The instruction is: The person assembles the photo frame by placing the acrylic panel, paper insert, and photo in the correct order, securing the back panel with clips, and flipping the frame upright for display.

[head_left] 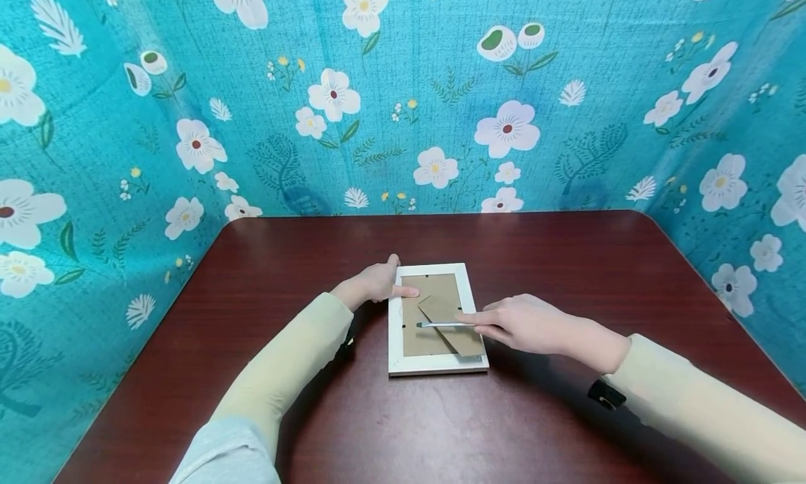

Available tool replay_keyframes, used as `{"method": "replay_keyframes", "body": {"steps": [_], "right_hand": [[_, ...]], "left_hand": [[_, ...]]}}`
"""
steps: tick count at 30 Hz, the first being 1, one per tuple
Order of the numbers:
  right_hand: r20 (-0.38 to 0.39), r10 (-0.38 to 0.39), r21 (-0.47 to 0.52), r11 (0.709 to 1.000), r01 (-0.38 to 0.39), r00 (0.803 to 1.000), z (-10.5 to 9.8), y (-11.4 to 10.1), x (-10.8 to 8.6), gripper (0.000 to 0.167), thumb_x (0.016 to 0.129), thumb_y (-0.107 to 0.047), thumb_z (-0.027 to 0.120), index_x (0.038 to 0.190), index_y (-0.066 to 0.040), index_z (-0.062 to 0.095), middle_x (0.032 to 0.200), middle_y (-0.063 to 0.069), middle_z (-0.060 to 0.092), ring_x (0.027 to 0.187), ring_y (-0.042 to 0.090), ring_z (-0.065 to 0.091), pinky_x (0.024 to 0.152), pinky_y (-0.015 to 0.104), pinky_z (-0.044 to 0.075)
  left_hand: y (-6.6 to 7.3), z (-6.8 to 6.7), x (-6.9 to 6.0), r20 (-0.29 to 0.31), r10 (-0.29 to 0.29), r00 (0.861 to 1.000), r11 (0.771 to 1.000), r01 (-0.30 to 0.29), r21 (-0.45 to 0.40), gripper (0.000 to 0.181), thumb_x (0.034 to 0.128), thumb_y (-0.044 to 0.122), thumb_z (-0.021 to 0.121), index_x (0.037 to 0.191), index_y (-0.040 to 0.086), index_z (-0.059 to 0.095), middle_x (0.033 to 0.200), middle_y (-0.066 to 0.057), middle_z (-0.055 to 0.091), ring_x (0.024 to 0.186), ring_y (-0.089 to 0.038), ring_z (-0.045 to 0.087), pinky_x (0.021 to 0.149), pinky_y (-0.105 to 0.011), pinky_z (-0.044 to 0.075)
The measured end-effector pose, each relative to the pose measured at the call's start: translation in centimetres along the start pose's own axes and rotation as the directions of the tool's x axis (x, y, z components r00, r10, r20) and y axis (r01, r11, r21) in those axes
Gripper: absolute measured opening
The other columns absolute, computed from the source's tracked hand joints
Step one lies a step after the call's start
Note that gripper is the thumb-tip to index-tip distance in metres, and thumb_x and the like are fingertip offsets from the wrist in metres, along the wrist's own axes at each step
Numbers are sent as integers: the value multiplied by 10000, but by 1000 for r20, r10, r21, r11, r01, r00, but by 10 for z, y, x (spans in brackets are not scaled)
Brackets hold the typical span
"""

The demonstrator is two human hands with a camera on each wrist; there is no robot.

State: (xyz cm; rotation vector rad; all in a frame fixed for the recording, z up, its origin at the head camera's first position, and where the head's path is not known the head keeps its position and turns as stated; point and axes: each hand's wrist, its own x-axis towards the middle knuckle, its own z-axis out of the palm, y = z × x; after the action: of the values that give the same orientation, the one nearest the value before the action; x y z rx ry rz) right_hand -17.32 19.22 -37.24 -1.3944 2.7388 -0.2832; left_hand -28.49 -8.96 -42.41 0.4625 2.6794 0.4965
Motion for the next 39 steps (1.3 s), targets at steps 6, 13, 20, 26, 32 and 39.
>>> {"method": "replay_keyframes", "body": {"steps": [6, 13, 20, 26, 32, 39], "right_hand": [[-75, -133, -233, 966, 112, 988, -4, 0, -10, 496, 899, -142, 681, 1369, -259, 574, 565, -114, 342, 459, 30, 130, 423, 197, 169], [-78, -217, -197, 960, 198, 973, -7, 2, -18, 456, 848, -116, 743, 1280, -238, 659, 615, -115, 463, 472, 1, 190, 425, 176, 169], [-72, -261, -157, 956, 247, 963, -9, 0, -19, 391, 831, -122, 765, 1205, -222, 710, 586, -156, 385, 498, -10, 232, 439, 163, 175], [-51, -270, -171, 951, 258, 961, -7, -2, -18, 386, 825, -131, 774, 1199, -209, 714, 583, -138, 469, 496, -7, 316, 432, 163, 204], [-59, -273, -188, 948, 258, 960, -7, -3, -18, 376, 820, -134, 780, 1184, -206, 721, 563, -139, 390, 488, 0, 250, 430, 166, 177], [-39, -266, -275, 930, 245, 963, -10, -14, -17, 344, 813, -138, 783, 1146, -212, 735, 556, -109, 358, 460, 11, 214, 410, 168, 190]], "left_hand": [[1, -2, 1, -13, -4, 1000, 1000, 4, 21, 917, 831, 599, 667, 1413, 12, 271, 965, -125, 595, 800, -217, 581, 736, -311, 462], [3, -3, 2, -19, -11, 1000, 998, 12, 58, 928, 834, 607, 656, 1426, 8, 265, 1217, -204, 585, 938, -222, 582, 832, -323, 473], [4, -4, 0, -5, -12, 1000, 999, 12, 43, 931, 845, 610, 639, 1439, 11, 244, 1131, -189, 607, 876, -216, 578, 790, -320, 469], [4, -4, -1, 18, -26, 1000, 1000, 26, -4, 931, 835, 603, 657, 1432, 22, 241, 868, -107, 592, 706, -199, 587, 707, -320, 459], [3, -2, 0, 13, -29, 1000, 1000, 29, 1, 919, 834, 603, 659, 1423, 29, 250, 840, -92, 579, 703, -195, 575, 696, -318, 452], [2, -1, -1, 17, -19, 1000, 1000, 18, 22, 928, 837, 610, 649, 1426, 21, 242, 832, -92, 572, 736, -201, 575, 704, -312, 451]]}}
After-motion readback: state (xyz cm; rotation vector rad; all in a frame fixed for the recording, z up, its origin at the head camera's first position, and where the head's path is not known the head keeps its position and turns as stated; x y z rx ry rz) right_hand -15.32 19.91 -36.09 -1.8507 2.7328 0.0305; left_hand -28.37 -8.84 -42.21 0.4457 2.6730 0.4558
